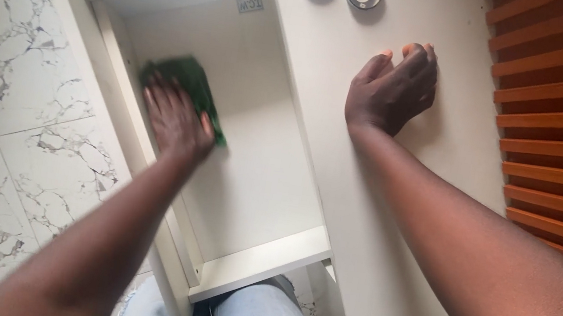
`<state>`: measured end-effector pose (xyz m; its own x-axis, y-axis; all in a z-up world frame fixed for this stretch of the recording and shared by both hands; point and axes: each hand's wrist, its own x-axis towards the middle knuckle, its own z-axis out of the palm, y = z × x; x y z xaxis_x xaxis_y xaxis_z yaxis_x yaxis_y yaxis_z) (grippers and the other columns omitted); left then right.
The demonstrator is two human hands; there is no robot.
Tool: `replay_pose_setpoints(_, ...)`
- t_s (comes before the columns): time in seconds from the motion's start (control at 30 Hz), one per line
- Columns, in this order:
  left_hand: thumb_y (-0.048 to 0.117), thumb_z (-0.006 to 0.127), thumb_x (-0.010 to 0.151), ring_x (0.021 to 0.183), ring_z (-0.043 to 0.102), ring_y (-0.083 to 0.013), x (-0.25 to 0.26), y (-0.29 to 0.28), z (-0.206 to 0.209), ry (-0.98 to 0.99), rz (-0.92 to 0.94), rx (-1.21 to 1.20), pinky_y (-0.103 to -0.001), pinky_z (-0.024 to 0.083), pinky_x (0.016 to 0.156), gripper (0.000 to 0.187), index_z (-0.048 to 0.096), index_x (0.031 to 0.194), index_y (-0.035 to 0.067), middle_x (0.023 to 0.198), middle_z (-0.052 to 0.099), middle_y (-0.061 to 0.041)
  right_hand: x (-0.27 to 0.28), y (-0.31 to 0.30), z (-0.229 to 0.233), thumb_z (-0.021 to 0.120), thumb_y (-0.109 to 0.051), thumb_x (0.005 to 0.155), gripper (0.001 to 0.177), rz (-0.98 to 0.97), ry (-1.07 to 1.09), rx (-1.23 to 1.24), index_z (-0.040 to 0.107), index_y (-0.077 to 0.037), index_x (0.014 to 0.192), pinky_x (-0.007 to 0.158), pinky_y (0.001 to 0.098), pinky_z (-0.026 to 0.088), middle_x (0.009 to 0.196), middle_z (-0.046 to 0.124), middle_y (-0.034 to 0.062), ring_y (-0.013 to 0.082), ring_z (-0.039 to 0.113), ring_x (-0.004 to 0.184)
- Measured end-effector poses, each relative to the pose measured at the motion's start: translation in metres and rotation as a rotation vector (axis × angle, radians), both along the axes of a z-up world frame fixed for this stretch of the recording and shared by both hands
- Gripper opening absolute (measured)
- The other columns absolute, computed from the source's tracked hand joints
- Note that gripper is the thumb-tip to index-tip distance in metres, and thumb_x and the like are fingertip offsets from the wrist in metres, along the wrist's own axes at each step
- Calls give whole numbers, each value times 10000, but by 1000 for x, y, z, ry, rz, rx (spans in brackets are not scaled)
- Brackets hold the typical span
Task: Cleaning the inside of a drawer and the top surface of a cabinet with a cleaning cloth and spray.
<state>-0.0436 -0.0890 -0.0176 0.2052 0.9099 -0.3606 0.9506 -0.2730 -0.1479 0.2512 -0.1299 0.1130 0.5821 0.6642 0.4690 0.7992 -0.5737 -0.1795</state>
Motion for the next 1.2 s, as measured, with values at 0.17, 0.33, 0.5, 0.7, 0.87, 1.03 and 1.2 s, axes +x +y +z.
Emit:
replay_pose_setpoints(0.17, 433, 551, 904, 1482, 166, -501, -7, -118, 43, 53, -157, -148, -595, 213, 1172, 776, 330, 1488, -28, 1590, 215, -317, 2, 0, 0, 584, -200, 1038, 274, 23, -2, 0, 448, -78, 1242, 1140, 580, 306, 1321, 516, 154, 365, 452, 1383)
replay_pose_setpoints(0.33, 262, 730, 814, 1387, 338, -417, 0, -198, 53, 42, -183, -366, -548, 428, 1012, 697, 433, 1422, 97, 1471, 377, -210, -2, -1, 1, 581, -199, 1036, 263, 5, 35, -19, 451, -75, 1228, 1138, 581, 306, 1314, 514, 160, 363, 460, 1380)
replay_pose_setpoints(0.5, 239, 728, 907, 1279, 498, -335, 12, -198, 86, 79, -61, -675, -484, 490, 978, 509, 496, 1339, 102, 1324, 442, -162, -3, 0, 4, 588, -196, 1011, 274, 3, 41, 14, 454, -75, 1217, 1129, 575, 313, 1333, 510, 170, 379, 456, 1363)
replay_pose_setpoints(0.7, 98, 678, 948, 871, 706, -272, 6, -221, 42, -190, 272, -678, -360, 629, 667, 365, 500, 1265, 62, 1249, 458, -193, 5, 0, -8, 582, -203, 1029, 341, 19, -114, 12, 450, -42, 1298, 1119, 611, 290, 1338, 497, 191, 392, 443, 1363)
replay_pose_setpoints(0.87, 70, 681, 950, 868, 712, -270, 44, -220, 34, -339, 299, -712, -340, 647, 649, 346, 493, 1239, 43, 1217, 491, -207, 0, -1, -4, 575, -213, 1029, 312, -22, 1, -21, 446, -71, 1275, 1146, 595, 306, 1370, 495, 196, 385, 443, 1387)
replay_pose_setpoints(1.03, 132, 754, 842, 994, 661, -403, 137, -217, 13, -790, 88, -648, -499, 564, 846, 438, 539, 1201, 1, 1225, 518, -291, 10, -1, -13, 584, -230, 1037, 336, -5, -102, -23, 444, -67, 1295, 1139, 606, 298, 1375, 491, 201, 396, 433, 1394)
replay_pose_setpoints(1.2, 161, 634, 970, 1024, 681, -391, 183, -231, -6, -753, 76, -617, -506, 569, 852, 264, 656, 1200, 33, 1207, 565, -235, 13, -1, -21, 590, -264, 991, 312, 35, -199, 65, 468, -84, 1215, 1079, 562, 342, 1222, 561, 117, 343, 514, 1288)
